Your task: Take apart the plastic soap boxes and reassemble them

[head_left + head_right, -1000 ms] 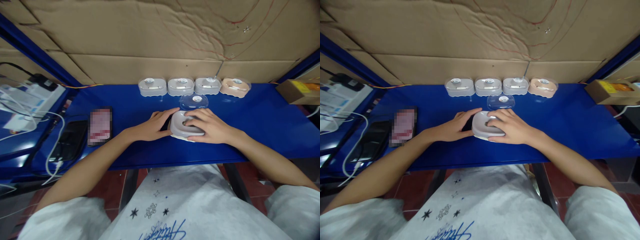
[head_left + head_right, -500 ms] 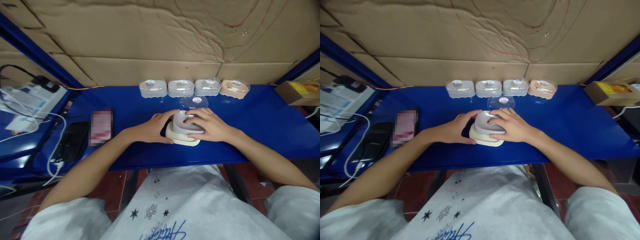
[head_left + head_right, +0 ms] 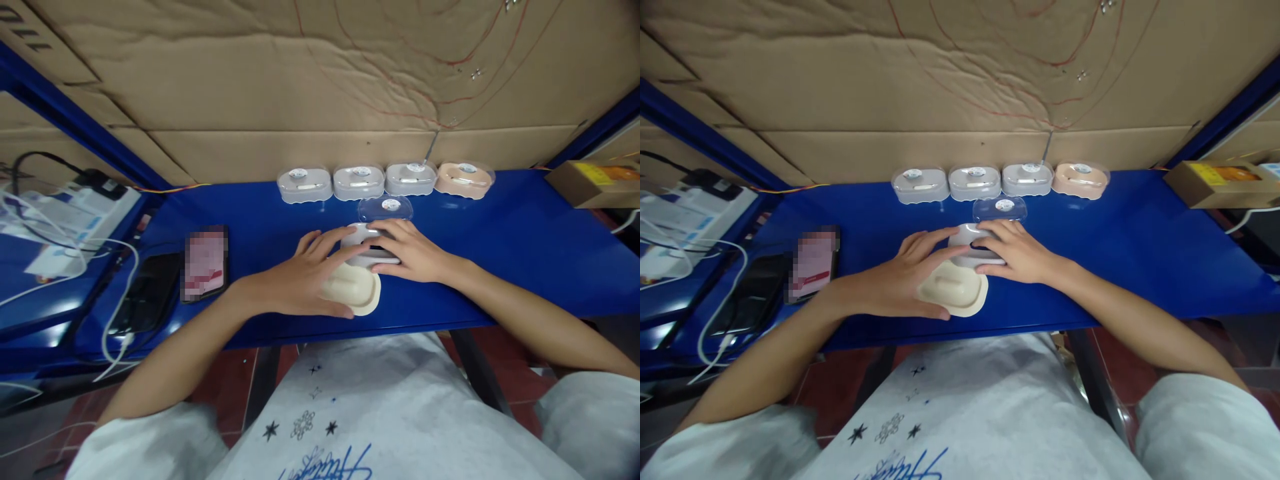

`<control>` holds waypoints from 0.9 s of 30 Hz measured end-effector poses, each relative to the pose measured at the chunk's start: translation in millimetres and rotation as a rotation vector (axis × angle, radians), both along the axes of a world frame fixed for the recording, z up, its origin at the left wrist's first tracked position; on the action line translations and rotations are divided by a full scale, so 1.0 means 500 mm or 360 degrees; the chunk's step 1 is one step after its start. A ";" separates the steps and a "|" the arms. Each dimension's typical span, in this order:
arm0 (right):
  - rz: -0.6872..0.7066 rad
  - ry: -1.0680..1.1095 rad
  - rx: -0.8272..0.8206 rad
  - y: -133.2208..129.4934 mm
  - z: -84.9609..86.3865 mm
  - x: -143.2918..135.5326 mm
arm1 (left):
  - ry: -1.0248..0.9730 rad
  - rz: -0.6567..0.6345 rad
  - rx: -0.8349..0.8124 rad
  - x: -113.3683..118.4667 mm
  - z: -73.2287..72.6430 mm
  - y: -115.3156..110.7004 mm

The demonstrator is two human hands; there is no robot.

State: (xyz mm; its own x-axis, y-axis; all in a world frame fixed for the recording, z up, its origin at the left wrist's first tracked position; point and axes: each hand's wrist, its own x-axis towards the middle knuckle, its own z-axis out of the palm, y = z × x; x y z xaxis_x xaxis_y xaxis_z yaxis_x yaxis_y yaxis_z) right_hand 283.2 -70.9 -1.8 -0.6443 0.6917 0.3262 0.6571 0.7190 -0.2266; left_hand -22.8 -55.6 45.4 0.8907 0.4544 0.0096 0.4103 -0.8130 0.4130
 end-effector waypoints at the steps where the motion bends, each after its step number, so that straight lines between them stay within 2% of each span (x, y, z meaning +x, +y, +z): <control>1: 0.0024 0.0025 -0.0024 0.001 -0.003 -0.001 | -0.0076 -0.0002 0.0091 0.013 -0.012 -0.010; 4: 0.0057 0.0091 -0.0089 0.004 -0.006 -0.002 | -0.0109 -0.0013 0.0263 0.041 -0.050 -0.027; 8: -0.0037 0.0135 -0.0085 0.008 -0.012 -0.002 | -0.0031 -0.0044 0.0216 0.038 -0.072 -0.019; 15: -0.0042 0.0147 -0.0079 0.027 -0.026 0.000 | 0.0040 -0.0112 0.0171 0.028 -0.070 -0.016; 17: -0.0183 0.0163 -0.0030 0.034 -0.021 0.010 | 0.0042 -0.0101 0.0158 0.030 -0.070 -0.020; 20: -0.0516 0.0157 -0.0003 0.046 -0.014 0.033 | 0.0059 -0.0093 0.0114 0.031 -0.067 -0.022; 22: -0.0618 0.0135 -0.0039 0.053 -0.012 0.046 | 0.0062 -0.0094 0.0094 0.032 -0.064 -0.021; 24: -0.0578 0.0127 -0.0091 0.055 -0.012 0.051 | 0.0035 -0.0097 0.0105 0.034 -0.062 -0.022; 27: -0.0380 0.0168 -0.0163 0.048 -0.014 0.039 | -0.0028 -0.0097 0.0151 0.039 -0.063 -0.024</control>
State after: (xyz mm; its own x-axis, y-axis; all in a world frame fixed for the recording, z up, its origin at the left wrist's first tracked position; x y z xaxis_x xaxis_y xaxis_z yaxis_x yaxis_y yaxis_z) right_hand 302.8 -46.7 -8.8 -0.4253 0.8528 0.3032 0.7742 0.5163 -0.3663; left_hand -3.4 -67.8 13.9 0.9159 0.3960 0.0657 0.3526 -0.8719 0.3399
